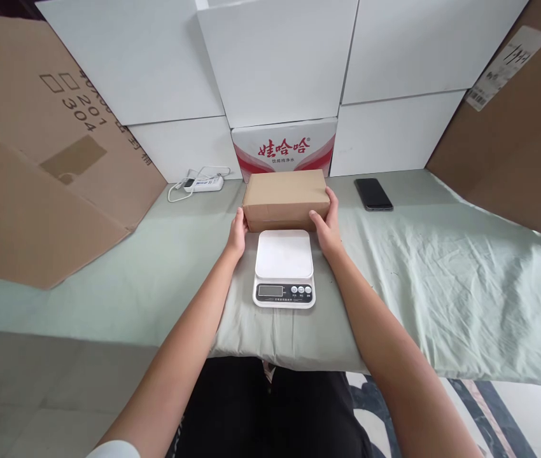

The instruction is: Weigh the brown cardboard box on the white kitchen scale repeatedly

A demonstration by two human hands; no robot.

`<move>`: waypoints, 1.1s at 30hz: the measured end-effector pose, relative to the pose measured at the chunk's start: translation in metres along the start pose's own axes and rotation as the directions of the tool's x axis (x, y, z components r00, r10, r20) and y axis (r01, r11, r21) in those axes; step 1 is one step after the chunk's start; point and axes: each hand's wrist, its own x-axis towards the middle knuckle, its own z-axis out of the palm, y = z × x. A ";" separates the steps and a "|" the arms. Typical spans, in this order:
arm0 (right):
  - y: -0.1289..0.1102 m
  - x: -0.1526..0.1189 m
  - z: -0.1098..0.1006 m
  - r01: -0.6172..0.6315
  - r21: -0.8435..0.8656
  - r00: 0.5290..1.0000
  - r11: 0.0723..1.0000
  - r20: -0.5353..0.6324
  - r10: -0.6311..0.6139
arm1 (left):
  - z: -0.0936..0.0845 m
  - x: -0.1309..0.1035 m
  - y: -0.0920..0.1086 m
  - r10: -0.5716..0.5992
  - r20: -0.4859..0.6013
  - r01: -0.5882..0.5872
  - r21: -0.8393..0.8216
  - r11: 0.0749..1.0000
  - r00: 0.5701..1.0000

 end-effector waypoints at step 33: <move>0.013 0.000 -0.003 -0.006 0.110 0.999 0.994 0.050 0.000 | -0.015 -0.002 -0.001 -0.047 -0.172 0.049 0.007 0.999 0.984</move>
